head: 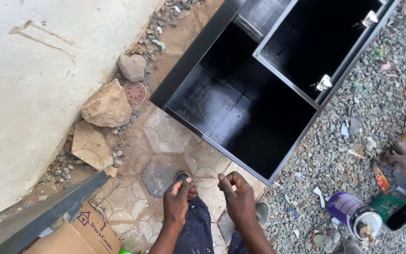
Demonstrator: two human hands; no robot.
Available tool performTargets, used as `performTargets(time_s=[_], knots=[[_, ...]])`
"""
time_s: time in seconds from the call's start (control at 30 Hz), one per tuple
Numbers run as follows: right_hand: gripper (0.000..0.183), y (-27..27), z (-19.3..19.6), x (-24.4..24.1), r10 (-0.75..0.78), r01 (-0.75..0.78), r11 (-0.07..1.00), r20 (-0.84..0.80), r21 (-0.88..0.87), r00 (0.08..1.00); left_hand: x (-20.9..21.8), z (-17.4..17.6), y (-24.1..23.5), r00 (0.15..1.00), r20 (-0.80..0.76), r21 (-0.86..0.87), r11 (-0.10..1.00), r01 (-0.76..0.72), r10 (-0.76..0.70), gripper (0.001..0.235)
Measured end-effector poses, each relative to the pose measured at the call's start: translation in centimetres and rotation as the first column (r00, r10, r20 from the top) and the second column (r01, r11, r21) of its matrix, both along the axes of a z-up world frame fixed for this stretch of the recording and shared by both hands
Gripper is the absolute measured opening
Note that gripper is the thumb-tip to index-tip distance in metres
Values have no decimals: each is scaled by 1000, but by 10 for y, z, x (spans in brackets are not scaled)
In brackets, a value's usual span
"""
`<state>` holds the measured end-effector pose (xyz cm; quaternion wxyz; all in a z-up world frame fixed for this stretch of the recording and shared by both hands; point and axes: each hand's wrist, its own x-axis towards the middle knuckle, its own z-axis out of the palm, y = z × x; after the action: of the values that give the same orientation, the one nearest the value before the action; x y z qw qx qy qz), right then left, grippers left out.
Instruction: The person applies black paint to a metal cabinet using a cloth, repeatedly dipping the cloth into a paint bucket. They then move the cabinet and wipe its surface with a rag.
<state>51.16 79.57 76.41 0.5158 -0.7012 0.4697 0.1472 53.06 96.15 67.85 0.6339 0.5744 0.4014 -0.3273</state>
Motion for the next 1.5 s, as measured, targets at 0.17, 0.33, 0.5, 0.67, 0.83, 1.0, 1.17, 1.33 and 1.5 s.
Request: performTargets(time_s=[0.17,0.33,0.5,0.67,0.83,1.0,1.17,1.33,1.5], knots=[[16,-4,-4,17,23,-22,997,-10,67,1000,7,-10,3,995,21,98,991,90,-92,30],[32,-33,-13,19,177,-176,983,-18,47,984,36,8,-25,983,71,171,973,156,-170,30],[18,-56,13,72,300,-313,938,104,148,948,108,40,-50,928,226,487,859,156,-297,19],[21,-74,-18,134,194,-222,950,142,220,971,178,43,-50,868,347,619,782,72,-355,23],[17,-65,-56,206,-56,13,956,139,293,989,268,25,-58,759,405,685,719,118,-510,22],[55,-27,-101,293,-292,258,898,43,358,956,365,9,-64,547,52,592,467,657,-836,71],[91,11,-148,383,-500,492,757,-105,430,860,395,-43,-44,266,-35,482,217,849,-963,75],[91,28,-161,413,-417,470,866,-275,168,866,413,-60,-43,224,-102,331,179,926,-969,77],[93,28,-125,441,-409,431,902,-281,18,868,405,-89,-50,18,-24,540,2,842,-1000,79]])
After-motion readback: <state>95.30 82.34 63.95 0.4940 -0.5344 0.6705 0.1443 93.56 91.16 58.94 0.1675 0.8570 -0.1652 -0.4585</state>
